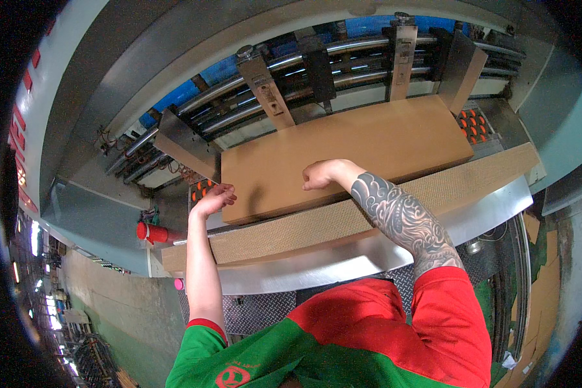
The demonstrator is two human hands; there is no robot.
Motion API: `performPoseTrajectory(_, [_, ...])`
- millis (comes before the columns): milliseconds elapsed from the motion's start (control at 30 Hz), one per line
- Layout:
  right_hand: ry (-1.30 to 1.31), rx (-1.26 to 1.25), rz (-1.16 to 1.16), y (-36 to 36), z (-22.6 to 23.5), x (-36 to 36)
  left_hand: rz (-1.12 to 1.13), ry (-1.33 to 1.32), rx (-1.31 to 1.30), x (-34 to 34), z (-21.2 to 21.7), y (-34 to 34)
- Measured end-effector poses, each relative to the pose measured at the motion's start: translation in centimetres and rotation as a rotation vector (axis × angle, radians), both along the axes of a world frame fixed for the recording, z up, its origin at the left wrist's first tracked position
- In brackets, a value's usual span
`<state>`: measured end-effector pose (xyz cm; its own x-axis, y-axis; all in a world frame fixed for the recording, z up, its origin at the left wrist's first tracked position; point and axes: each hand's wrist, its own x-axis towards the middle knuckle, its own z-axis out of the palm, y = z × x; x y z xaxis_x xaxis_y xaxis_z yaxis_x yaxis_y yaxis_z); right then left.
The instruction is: The person repeatedly picks flat cardboard sheets from a nearby stack and places them onto a conveyor-fed machine. The person aligns each sheet by hand before feeding it into the rollers. The task is performed one sheet at a time in a repetitive cycle.
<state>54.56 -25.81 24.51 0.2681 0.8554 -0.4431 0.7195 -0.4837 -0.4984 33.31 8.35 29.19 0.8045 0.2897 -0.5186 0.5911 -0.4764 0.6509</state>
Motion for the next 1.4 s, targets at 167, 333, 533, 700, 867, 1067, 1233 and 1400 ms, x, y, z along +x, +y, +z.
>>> performPoseTrajectory(167, [0.0,-0.01,-0.009,-0.1,0.3,-0.1,-0.014,-0.013,0.0,0.0,-0.7,0.6])
performPoseTrajectory(333, [-0.023,-0.032,-0.017,-0.2,0.7,-0.4,-0.014,-0.008,0.002,0.0,-0.9,0.8])
performPoseTrajectory(533, [0.007,-0.071,0.0,-0.2,1.4,-0.4,-0.017,0.009,0.016,-0.2,-0.2,0.2])
performPoseTrajectory(700, [0.002,-0.017,-0.008,-0.1,0.8,-0.4,0.002,0.01,0.023,-0.2,0.0,0.0])
performPoseTrajectory(867, [0.002,0.019,-0.003,-0.1,0.0,-0.2,-0.008,-0.004,-0.007,-0.2,0.1,0.0])
performPoseTrajectory(1067, [0.0,0.015,-0.002,-0.2,0.2,-0.3,-0.009,-0.001,0.012,-0.3,0.0,-0.1])
performPoseTrajectory(1233, [0.002,-0.03,-0.011,-0.3,1.0,-0.6,-0.024,0.001,0.017,-0.3,-0.5,0.4])
performPoseTrajectory(1400, [0.002,-0.015,-0.009,-0.3,1.2,-0.6,-0.023,0.009,0.027,-0.3,-0.7,0.6])
